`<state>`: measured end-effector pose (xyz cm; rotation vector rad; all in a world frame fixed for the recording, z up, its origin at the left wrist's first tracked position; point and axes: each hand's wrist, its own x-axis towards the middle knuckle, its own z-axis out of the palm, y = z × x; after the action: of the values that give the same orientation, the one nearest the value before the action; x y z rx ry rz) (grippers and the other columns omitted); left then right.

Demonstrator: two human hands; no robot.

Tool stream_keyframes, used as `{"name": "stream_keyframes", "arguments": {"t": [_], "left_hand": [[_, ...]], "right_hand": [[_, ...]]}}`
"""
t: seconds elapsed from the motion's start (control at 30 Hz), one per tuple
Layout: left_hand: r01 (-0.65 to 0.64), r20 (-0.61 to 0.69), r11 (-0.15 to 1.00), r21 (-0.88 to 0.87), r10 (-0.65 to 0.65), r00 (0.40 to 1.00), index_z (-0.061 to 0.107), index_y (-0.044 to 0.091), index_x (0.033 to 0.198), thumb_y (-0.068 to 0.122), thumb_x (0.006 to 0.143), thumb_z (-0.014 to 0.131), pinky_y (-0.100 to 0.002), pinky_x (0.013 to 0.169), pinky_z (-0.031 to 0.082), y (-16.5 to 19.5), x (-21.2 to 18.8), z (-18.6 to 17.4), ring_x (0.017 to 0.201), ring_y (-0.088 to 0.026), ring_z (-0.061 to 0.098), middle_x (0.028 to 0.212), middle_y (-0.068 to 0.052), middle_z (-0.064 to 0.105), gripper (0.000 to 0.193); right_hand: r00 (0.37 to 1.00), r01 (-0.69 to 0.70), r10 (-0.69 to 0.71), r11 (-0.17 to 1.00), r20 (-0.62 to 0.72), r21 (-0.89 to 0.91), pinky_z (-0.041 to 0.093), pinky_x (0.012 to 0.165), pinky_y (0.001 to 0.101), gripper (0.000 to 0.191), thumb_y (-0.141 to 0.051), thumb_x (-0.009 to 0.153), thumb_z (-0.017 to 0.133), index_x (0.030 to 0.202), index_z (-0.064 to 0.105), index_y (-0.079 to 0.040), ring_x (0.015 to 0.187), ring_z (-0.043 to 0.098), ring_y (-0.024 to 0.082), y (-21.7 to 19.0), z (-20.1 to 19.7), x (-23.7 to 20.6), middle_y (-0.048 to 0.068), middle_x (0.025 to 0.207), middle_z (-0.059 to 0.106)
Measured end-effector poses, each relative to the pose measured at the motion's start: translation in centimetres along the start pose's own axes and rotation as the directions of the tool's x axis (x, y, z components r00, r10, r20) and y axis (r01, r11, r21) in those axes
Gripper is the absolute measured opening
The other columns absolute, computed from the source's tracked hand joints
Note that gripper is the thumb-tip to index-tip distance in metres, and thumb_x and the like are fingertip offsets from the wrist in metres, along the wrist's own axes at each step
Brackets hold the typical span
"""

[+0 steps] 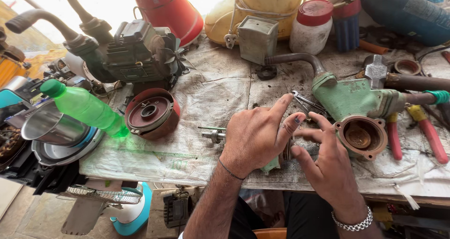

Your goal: The person disassembles a green mechanical housing by tapping it with a hammer and prying it with a screwdriver. They separate the two halves, remove a metal ring, and place the components on the workbench.

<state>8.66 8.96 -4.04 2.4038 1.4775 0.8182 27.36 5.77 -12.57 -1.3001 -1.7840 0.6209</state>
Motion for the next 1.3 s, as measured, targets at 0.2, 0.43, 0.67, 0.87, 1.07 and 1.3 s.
{"name": "stream_keyframes", "arguments": {"t": [0.2, 0.43, 0.67, 0.87, 1.07, 1.3], "left_hand": [[0.021, 0.040, 1.000, 0.021, -0.022, 0.999, 0.056, 0.005, 0.144, 0.060, 0.101, 0.030, -0.047, 0.059, 0.058, 0.1, 0.4, -0.2, 0.075, -0.031, 0.076, 0.077, -0.016, 0.076, 0.075], [0.031, -0.010, 0.999, -0.019, -0.031, 0.999, 0.060, 0.008, 0.140, 0.059, 0.102, 0.035, -0.049, 0.066, 0.058, -0.2, 0.0, -0.4, 0.080, -0.033, 0.076, 0.082, -0.016, 0.077, 0.068], [0.037, -0.010, 0.999, -0.030, -0.037, 0.999, 0.062, 0.009, 0.139, 0.059, 0.103, 0.035, -0.049, 0.068, 0.057, -0.5, 0.1, -0.5, 0.081, -0.034, 0.076, 0.075, -0.015, 0.075, 0.067], [0.029, -0.041, 0.999, -0.027, -0.030, 0.999, 0.063, 0.010, 0.138, 0.061, 0.102, 0.035, -0.049, 0.066, 0.057, -0.7, 0.0, -0.4, 0.079, -0.033, 0.076, 0.075, -0.015, 0.074, 0.069], [0.058, -0.003, 0.997, -0.055, -0.058, 0.998, 0.061, 0.009, 0.140, 0.060, 0.101, 0.034, -0.047, 0.063, 0.057, -1.0, 0.2, -0.2, 0.077, -0.031, 0.077, 0.071, -0.014, 0.074, 0.069], [0.052, -0.022, 0.998, -0.029, -0.053, 0.998, 0.063, 0.010, 0.139, 0.060, 0.101, 0.035, -0.048, 0.065, 0.057, -1.4, -0.1, 0.2, 0.081, -0.031, 0.076, 0.073, -0.014, 0.075, 0.069]], "right_hand": [[0.920, 0.391, -0.391, 0.920, -0.029, 0.031, 0.047, 0.112, 0.0493, 0.078, -0.044, 0.094, 0.065, 0.148, 0.027, -0.001, 0.133, 0.058, 0.038, 0.5, 0.0, -0.2, 0.027, 0.141, 0.055], [0.997, 0.011, -0.006, 0.998, -0.083, 0.061, 0.058, 0.102, 0.0425, 0.086, -0.030, 0.087, 0.070, 0.156, 0.025, -0.007, 0.114, 0.073, 0.028, 0.3, 0.0, -0.2, 0.017, 0.125, 0.073], [0.865, 0.497, -0.502, 0.861, -0.024, -0.110, 0.048, 0.113, 0.0541, 0.084, -0.021, 0.084, 0.072, 0.148, 0.022, -0.003, 0.131, 0.059, 0.045, -0.2, 0.1, 0.1, 0.035, 0.136, 0.058], [0.959, -0.281, 0.282, 0.956, 0.002, -0.081, 0.064, 0.087, 0.0397, 0.081, -0.020, 0.089, 0.063, 0.163, 0.029, -0.014, 0.079, 0.072, 0.025, 0.9, 0.0, -0.5, 0.014, 0.090, 0.075], [0.962, 0.241, -0.227, 0.966, -0.151, 0.088, 0.060, 0.086, 0.0376, 0.058, -0.014, 0.093, 0.065, 0.142, 0.034, -0.004, 0.096, 0.073, 0.021, 0.8, -0.2, -0.5, 0.014, 0.114, 0.074], [0.941, 0.329, -0.327, 0.944, -0.084, 0.006, 0.054, 0.097, 0.0455, 0.071, -0.003, 0.082, 0.070, 0.142, 0.032, -0.002, 0.119, 0.066, 0.030, -0.1, 0.0, -0.7, 0.022, 0.130, 0.065]]}}
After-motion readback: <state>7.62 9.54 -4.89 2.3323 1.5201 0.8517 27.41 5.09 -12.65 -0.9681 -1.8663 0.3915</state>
